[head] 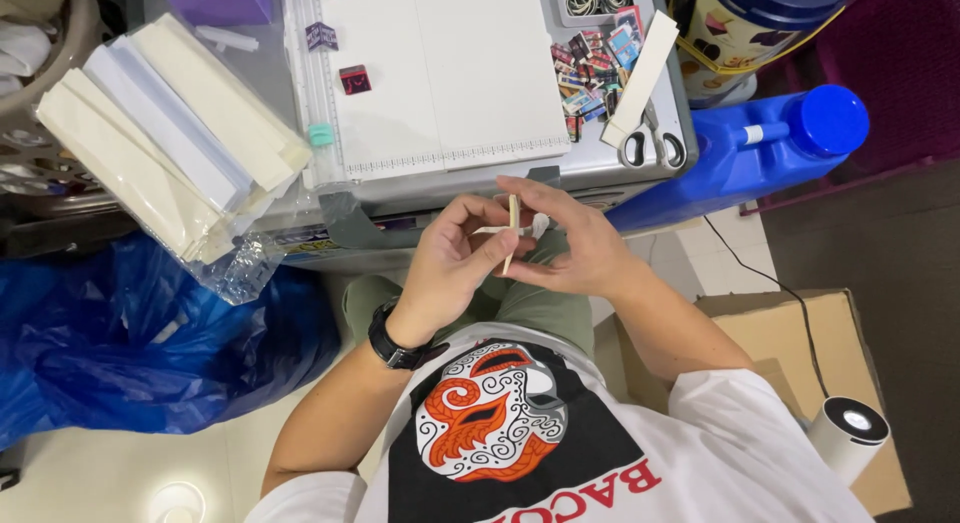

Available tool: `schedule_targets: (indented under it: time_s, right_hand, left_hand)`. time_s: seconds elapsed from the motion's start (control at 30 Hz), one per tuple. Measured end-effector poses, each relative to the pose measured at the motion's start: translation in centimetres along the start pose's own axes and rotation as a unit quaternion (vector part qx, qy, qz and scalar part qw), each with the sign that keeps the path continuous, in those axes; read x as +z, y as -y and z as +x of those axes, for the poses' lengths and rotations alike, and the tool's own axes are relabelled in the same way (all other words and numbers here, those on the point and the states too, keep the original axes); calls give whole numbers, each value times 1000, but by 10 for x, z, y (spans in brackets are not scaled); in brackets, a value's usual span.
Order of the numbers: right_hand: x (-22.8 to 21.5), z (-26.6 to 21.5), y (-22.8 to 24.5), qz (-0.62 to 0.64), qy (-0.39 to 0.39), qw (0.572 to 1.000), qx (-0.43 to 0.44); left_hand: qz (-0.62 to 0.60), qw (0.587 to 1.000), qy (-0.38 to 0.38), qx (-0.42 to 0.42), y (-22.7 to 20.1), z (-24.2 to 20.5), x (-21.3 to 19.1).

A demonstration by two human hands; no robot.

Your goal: The person sits at a workbench and folds a long, thin strip of white paper multiple times by hand. They repeatedly fold the strip in half and press the creases to create a compact, layered piece.

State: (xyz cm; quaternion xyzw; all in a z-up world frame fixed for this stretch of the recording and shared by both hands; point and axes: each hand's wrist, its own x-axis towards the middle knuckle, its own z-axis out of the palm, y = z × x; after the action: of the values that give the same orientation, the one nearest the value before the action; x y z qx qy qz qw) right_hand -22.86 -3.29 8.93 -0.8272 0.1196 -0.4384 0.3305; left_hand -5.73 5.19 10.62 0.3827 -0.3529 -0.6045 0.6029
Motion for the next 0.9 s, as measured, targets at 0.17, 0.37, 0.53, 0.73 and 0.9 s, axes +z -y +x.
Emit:
schedule_targets:
  time_s: [0.17,0.37,0.53,0.73,0.9]
  right_hand:
    - [5,4,0,3,-17,999,-28]
    - [0,6,-1,-31,-9,995,-96]
    - [-6,18,5,-71,-5,982,-172]
    - [1,11,-2,-67,-26,983,-172]
    - [4,13,0,-44,-38,982,-180]
  left_hand:
    - [2,1000,4,4,-3,-3,2]
    - [28,999,5,24,-18,-7,6]
    - [38,999,6,26,-16,-7,4]
    - [60,997,14,37,-11,-7,-2]
    - [62,997,21,32,-9,-5,-7]
